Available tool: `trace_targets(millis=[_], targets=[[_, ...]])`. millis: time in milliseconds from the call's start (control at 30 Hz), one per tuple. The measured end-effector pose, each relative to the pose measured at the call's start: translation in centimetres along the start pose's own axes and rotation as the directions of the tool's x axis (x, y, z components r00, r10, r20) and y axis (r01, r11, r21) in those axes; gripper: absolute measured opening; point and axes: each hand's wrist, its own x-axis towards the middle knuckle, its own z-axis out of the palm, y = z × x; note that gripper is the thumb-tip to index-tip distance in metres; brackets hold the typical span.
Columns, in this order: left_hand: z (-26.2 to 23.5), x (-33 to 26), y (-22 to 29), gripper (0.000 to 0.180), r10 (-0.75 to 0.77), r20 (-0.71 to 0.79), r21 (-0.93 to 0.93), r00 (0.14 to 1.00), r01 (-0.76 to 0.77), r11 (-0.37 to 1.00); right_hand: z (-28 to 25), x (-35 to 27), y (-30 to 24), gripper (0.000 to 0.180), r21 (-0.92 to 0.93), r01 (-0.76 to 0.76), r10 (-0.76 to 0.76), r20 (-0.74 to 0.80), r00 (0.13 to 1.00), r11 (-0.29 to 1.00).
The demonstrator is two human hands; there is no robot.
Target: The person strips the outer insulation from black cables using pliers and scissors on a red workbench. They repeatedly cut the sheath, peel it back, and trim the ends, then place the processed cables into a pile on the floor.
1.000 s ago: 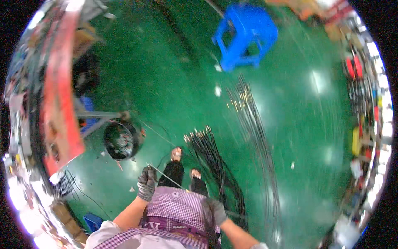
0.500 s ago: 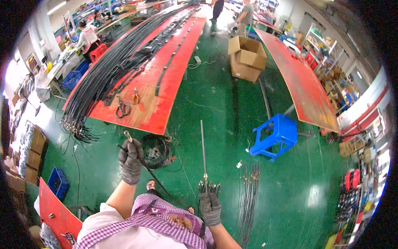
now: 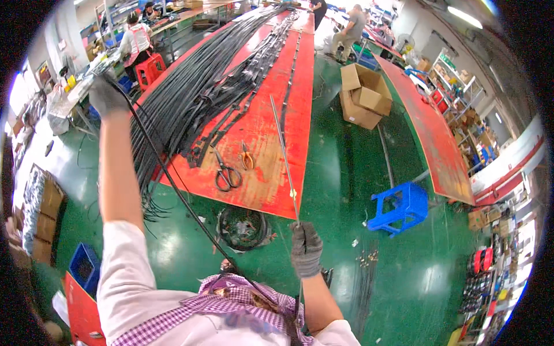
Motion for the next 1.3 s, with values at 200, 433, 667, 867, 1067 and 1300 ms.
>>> trace_targets(millis=[200,433,667,867,1067,1300], targets=[[-2.3,16.2,-4.8,0.027,-0.007,0.327,-0.726,0.945,0.256,0.639,5.2,2.3,-3.1,0.016,0.009,0.040,-0.040,0.020,0.999,0.999],[-9.9,-7.8,7.3,0.013,0.234,0.843,-0.469,0.484,0.875,-0.118,6.4,-0.7,-5.2,0.017,-0.193,0.097,-0.071,0.141,0.988,0.976],[-14.2,-14.7,11.8,0.019,0.523,0.761,-0.351,0.384,0.922,-0.166,1.2,-5.3,-4.8,0.013,-0.329,0.108,-0.093,0.061,0.994,0.938],[-17.0,-15.4,14.2,0.020,0.589,0.720,-0.358,0.367,0.924,-0.137,-2.9,-9.2,-4.1,0.012,-0.313,0.159,-0.170,-0.009,0.985,0.937],[-20.8,-15.7,16.4,0.014,0.428,0.781,-0.433,0.454,0.888,-0.152,-5.8,-11.6,-4.8,0.011,-0.327,0.099,-0.111,-0.019,0.994,0.940],[-24.4,-17.8,17.8,0.014,0.357,0.788,-0.453,0.502,0.865,-0.216,-8.0,-13.6,-4.0,0.011,-0.334,0.148,-0.161,-0.011,0.987,0.931]])
